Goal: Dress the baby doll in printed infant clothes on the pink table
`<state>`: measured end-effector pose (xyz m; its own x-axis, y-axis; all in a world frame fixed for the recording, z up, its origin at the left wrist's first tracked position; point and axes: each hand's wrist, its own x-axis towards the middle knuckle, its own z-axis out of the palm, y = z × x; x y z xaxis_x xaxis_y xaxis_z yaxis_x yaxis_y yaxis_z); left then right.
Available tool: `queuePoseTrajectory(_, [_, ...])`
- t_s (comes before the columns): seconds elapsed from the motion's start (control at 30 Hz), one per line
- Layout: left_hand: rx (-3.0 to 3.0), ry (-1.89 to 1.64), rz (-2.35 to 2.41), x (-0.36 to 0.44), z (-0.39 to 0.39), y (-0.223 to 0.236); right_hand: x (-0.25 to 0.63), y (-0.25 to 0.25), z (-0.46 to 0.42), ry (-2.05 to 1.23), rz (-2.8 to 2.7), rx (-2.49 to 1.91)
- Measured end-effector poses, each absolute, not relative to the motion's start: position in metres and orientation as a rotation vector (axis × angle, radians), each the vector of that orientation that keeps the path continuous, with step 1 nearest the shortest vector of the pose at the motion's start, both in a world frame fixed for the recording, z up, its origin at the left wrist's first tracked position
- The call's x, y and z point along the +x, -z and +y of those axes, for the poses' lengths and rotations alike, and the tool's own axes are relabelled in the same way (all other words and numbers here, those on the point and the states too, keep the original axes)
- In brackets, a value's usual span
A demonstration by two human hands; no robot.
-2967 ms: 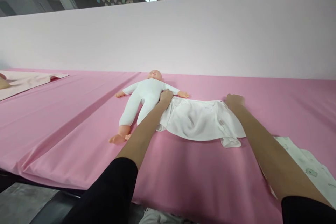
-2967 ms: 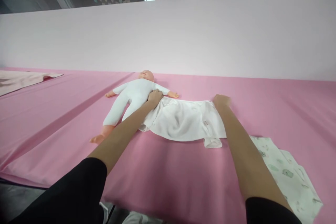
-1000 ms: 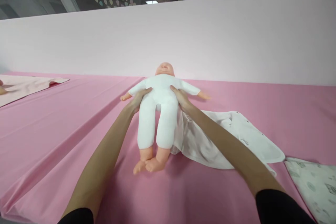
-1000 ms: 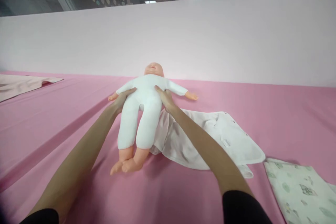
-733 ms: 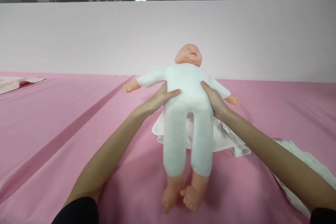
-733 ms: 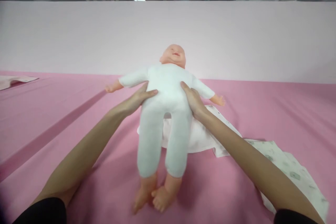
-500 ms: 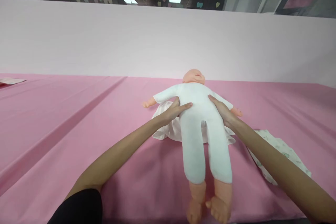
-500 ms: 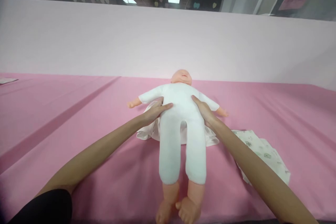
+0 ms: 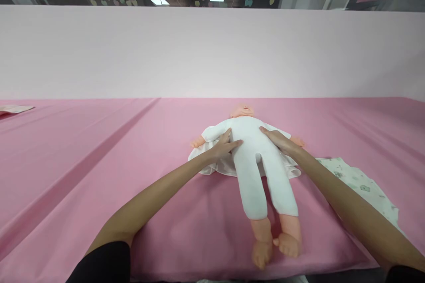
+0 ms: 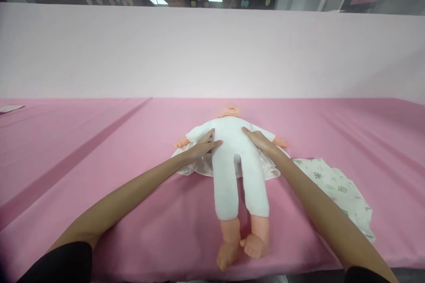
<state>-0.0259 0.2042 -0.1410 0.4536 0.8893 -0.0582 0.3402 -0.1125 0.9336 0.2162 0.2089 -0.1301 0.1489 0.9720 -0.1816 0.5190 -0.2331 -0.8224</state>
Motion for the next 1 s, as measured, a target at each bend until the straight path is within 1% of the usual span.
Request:
queuePoseTrajectory(0.13, [1.662,-0.654,1.12,-0.03,0.211,0.147,0.211,0.119,0.206,-0.738,-1.681,-1.978])
queuePoseTrajectory(0.2, [1.746,-0.628,1.126,-0.032,0.219,0.146,0.208,0.109,0.205,-0.482,-1.84,-2.106])
queuePoseTrajectory(0.27, [1.872,-0.605,1.133,-0.037,0.232,0.141,0.202,0.096,0.206,-0.13,-1.942,-2.188])
queuePoseTrajectory(0.33, [2.084,-0.626,1.196,-0.048,0.246,0.135,0.187,0.083,0.211,0.127,-2.035,-2.112])
queuePoseTrajectory(0.37, [2.234,-0.643,1.281,-0.054,0.253,0.133,0.177,0.079,0.215,0.18,-2.109,-2.015])
queuePoseTrajectory(0.4, [2.391,-0.631,1.391,-0.062,0.259,0.132,0.164,0.076,0.22,0.187,-2.206,-1.887])
queuePoseTrajectory(0.47, [2.591,-0.439,1.602,-0.075,0.267,0.131,0.134,0.078,0.234,0.173,-2.426,-1.604])
queuePoseTrajectory(0.53, [2.593,-0.17,1.661,-0.085,0.268,0.128,0.102,0.089,0.249,0.172,-2.637,-1.371])
queuePoseTrajectory(0.57, [2.567,-0.104,1.654,-0.089,0.266,0.124,0.088,0.096,0.258,0.169,-2.701,-1.28])
queuePoseTrajectory(0.6, [2.555,-0.111,1.642,-0.091,0.264,0.118,0.077,0.103,0.266,0.161,-2.727,-1.232])
queuePoseTrajectory(0.67, [2.567,-0.328,1.6,-0.097,0.259,0.102,0.065,0.114,0.28,0.066,-2.685,-1.176])
queuePoseTrajectory(0.77, [2.36,-0.85,1.329,-0.106,0.261,0.079,0.069,0.121,0.294,-0.216,-2.395,-1.068])
queuePoseTrajectory(0.83, [2.087,-1.086,1.18,-0.11,0.272,0.077,0.08,0.121,0.298,-0.375,-2.086,-1.066])
queuePoseTrajectory(0.87, [1.991,-1.123,1.192,-0.108,0.28,0.082,0.086,0.12,0.299,-0.442,-1.933,-1.083])
queuePoseTrajectory(0.9, [1.949,-1.099,1.291,-0.104,0.288,0.09,0.09,0.119,0.299,-0.509,-1.798,-1.095])
queuePoseTrajectory(0.93, [1.965,-0.993,1.454,-0.098,0.295,0.1,0.094,0.118,0.299,-0.573,-1.693,-1.086])
queuePoseTrajectory(1.0, [2.124,-0.502,1.776,-0.079,0.307,0.125,0.097,0.117,0.298,-0.672,-1.572,-1.044])
